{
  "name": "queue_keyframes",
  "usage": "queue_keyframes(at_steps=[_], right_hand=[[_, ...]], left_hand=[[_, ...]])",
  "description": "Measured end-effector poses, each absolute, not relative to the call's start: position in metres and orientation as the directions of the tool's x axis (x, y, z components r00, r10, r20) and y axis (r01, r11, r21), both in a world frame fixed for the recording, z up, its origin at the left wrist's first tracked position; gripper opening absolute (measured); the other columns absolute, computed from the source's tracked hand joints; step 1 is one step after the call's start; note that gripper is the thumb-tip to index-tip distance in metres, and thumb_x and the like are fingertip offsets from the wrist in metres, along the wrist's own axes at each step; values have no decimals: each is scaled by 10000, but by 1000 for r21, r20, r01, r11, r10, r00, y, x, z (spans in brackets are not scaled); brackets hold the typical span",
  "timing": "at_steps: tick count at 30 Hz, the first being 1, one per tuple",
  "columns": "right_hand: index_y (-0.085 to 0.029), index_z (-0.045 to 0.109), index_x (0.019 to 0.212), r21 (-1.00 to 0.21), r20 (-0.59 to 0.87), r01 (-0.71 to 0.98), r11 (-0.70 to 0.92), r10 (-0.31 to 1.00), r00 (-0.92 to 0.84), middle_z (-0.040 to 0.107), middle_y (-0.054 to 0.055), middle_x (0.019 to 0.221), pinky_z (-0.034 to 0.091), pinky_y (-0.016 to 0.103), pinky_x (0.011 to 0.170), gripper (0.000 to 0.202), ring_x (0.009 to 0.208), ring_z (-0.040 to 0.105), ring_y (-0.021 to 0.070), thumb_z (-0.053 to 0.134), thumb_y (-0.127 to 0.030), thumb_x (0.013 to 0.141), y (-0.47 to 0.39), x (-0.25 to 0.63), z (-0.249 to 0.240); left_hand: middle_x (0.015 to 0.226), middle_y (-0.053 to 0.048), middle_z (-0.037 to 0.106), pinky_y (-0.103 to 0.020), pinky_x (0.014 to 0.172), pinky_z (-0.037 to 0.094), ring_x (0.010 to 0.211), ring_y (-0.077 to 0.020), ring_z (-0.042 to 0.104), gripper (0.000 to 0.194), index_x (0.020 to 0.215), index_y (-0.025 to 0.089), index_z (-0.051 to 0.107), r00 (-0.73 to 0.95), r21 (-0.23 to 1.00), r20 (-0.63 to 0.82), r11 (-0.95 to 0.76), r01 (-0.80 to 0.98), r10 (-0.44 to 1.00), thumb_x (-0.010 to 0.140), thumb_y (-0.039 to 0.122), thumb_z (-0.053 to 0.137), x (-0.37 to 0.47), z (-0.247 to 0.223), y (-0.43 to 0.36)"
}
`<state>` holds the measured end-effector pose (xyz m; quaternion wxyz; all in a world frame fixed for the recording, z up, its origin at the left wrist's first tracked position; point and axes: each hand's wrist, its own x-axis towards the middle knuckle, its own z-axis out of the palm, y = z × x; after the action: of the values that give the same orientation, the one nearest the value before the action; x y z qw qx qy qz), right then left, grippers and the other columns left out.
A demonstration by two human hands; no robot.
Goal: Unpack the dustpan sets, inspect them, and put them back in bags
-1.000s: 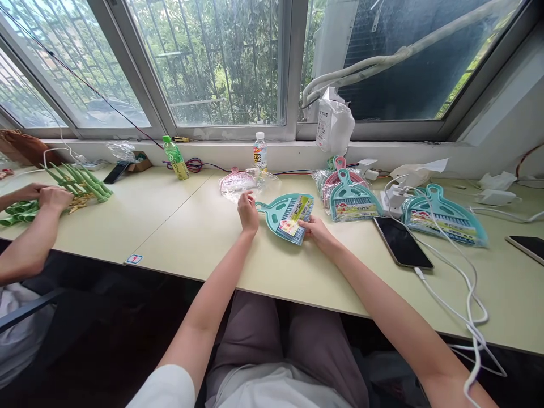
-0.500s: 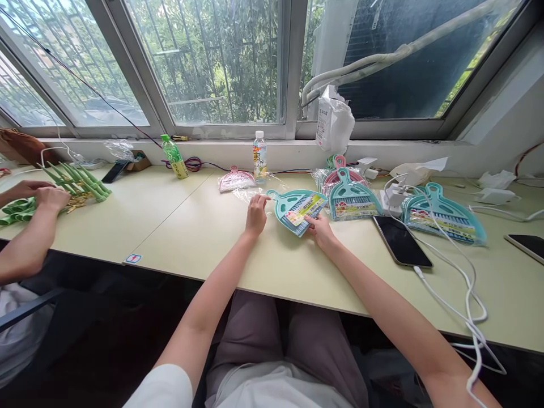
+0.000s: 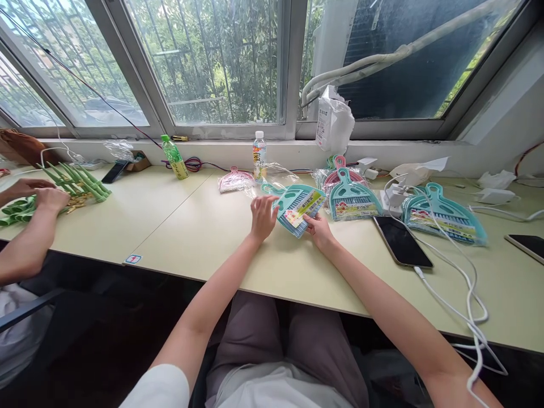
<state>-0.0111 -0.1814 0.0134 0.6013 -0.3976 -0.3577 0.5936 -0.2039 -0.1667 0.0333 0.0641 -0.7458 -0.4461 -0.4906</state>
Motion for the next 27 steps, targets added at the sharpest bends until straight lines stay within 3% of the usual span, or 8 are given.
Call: queue_keyframes(at_steps=[3, 6, 7, 9, 11, 14, 16, 27], right_hand=[[-213, 628, 958, -896, -14, -443, 9, 999, 49, 733, 44, 1008, 617, 392, 832, 223, 936, 709, 222, 702, -213, 748, -183, -11, 16], [-214, 629, 944, -899, -1, -437, 21, 999, 52, 729, 40, 1021, 614, 388, 840, 228, 950, 702, 218, 718, -231, 735, -185, -12, 19], [-214, 629, 940, -902, 2, -430, 22, 999, 47, 729, 41, 1021, 612, 390, 845, 235, 956, 701, 221, 727, -241, 728, -186, -12, 19], [-211, 632, 936, -911, 13, -411, 24, 999, 29, 729, 47, 1019, 608, 403, 855, 259, 967, 697, 232, 751, -264, 712, -187, -13, 20], [-208, 635, 932, -921, 27, -390, 26, 1000, 4, 729, 55, 1020, 603, 422, 861, 285, 974, 695, 246, 774, -286, 696, -188, -14, 20], [-205, 640, 932, -927, 43, -374, 30, 999, -25, 727, 62, 1023, 597, 450, 867, 308, 972, 696, 261, 792, -298, 681, -190, -16, 21], [-204, 642, 939, -926, 45, -376, 30, 998, -32, 726, 65, 1026, 595, 457, 872, 308, 972, 697, 264, 790, -296, 685, -190, -17, 21], [-204, 623, 932, -881, 50, -466, 76, 996, 68, 716, 66, 1052, 588, 416, 915, 292, 1063, 669, 254, 776, -277, 695, -189, -15, 24]], left_hand=[[1448, -158, 395, -463, 1182, 195, 1417, -268, 309, 457, 1287, 217, 432, -332, 586, 779, -429, 687, 532, 881, 320, 612, -205, 39, -165], [1542, -155, 250, -416, 1174, 257, 1466, -252, 242, 730, 1375, 241, 317, -587, 874, 484, -388, 291, 649, 784, 347, 733, -213, 42, -156], [1526, -145, 294, -395, 1149, 310, 1440, -241, 308, 735, 1376, 247, 316, -546, 930, 344, -359, 84, 764, 782, 362, 734, -215, 43, -153], [1398, -128, 481, -348, 1054, 425, 1304, -221, 499, 596, 1319, 222, 405, -265, 939, 110, -188, -288, 958, 824, 410, 678, -218, 41, -148], [1161, -94, 644, -301, 926, 498, 1089, -197, 633, 413, 1171, 182, 542, 24, 895, 32, -18, -445, 999, 852, 429, 630, -219, 38, -146], [877, -20, 699, -242, 762, 515, 810, -137, 658, 236, 962, 166, 633, 122, 884, 66, -1, -467, 990, 834, 364, 650, -216, 34, -147], [816, 0, 699, -233, 732, 509, 740, -115, 642, 195, 917, 162, 648, 119, 889, 57, 4, -457, 991, 829, 336, 658, -213, 32, -150], [1135, -114, 713, -433, 1040, 437, 1079, -250, 655, 440, 1112, 156, 680, 586, 941, -110, 273, -198, 803, 822, 487, 677, -207, 32, -162]])
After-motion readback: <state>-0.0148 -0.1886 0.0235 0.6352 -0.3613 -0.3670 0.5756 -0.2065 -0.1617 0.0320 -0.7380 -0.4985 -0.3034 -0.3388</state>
